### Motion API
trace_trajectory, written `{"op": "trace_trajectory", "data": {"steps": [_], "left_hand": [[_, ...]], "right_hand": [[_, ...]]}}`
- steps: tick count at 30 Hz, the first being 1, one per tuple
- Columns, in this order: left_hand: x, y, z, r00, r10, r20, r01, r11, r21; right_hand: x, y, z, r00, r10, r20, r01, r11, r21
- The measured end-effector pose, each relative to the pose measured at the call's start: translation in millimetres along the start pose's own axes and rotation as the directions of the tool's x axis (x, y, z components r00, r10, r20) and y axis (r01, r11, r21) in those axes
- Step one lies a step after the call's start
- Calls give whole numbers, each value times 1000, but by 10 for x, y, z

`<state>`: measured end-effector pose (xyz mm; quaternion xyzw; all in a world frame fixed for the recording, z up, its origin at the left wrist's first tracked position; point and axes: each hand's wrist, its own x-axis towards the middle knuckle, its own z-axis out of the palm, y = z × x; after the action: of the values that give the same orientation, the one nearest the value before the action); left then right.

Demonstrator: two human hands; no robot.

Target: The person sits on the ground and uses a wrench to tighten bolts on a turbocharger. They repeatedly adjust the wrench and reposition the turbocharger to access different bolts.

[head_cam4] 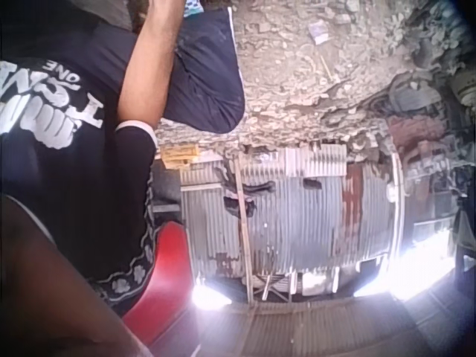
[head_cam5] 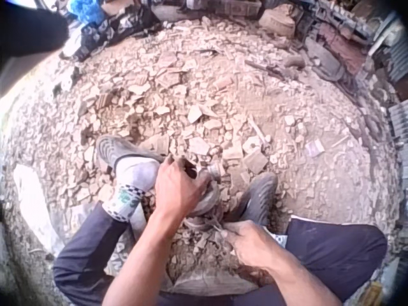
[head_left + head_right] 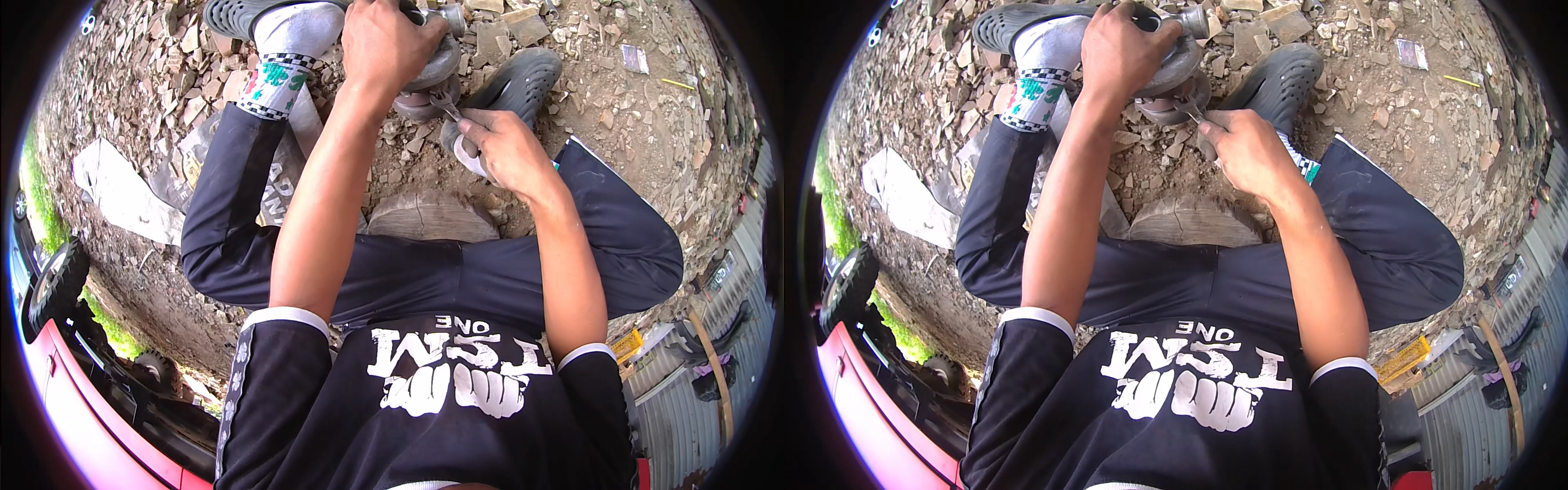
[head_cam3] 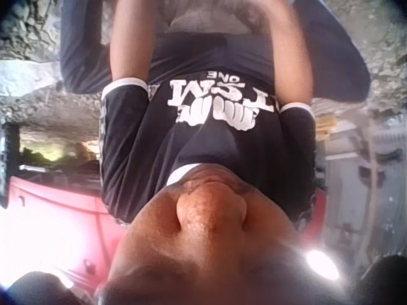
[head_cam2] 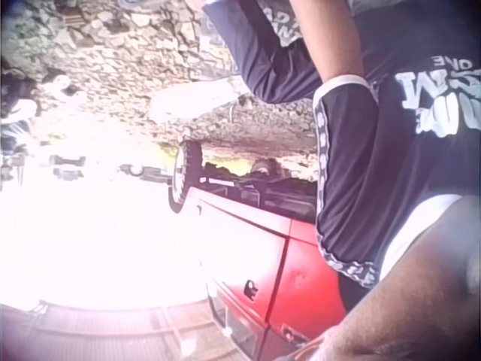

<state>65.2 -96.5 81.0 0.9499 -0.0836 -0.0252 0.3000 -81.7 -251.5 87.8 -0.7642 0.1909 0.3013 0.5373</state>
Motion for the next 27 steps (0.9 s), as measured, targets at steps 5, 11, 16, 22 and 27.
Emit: {"op": "trace_trajectory", "data": {"steps": [5, 11, 16, 22, 27], "left_hand": [[5, 0, 22, 1000, 8, -15, -8, 1000, -22], [-2, 3, 19, 1000, 3, -20, -4, 1000, -30], [-9, -11, 38, 1000, 6, -20, -8, 998, -57], [9, -49, 65, 994, 93, -58, -93, 996, -3], [20, 17, 30, 996, 93, 11, -92, 995, -44]], "right_hand": [[70, -368, -215, 993, 99, 66, -78, 960, -269], [88, -220, -226, 984, -176, 4, 162, 894, -418], [31, -32, -70, 940, -321, -114, 263, 897, -355], [14, 84, 22, 896, -411, -168, 344, 881, -324], [-39, 126, 147, 868, -435, -240, 370, 889, -271]]}}
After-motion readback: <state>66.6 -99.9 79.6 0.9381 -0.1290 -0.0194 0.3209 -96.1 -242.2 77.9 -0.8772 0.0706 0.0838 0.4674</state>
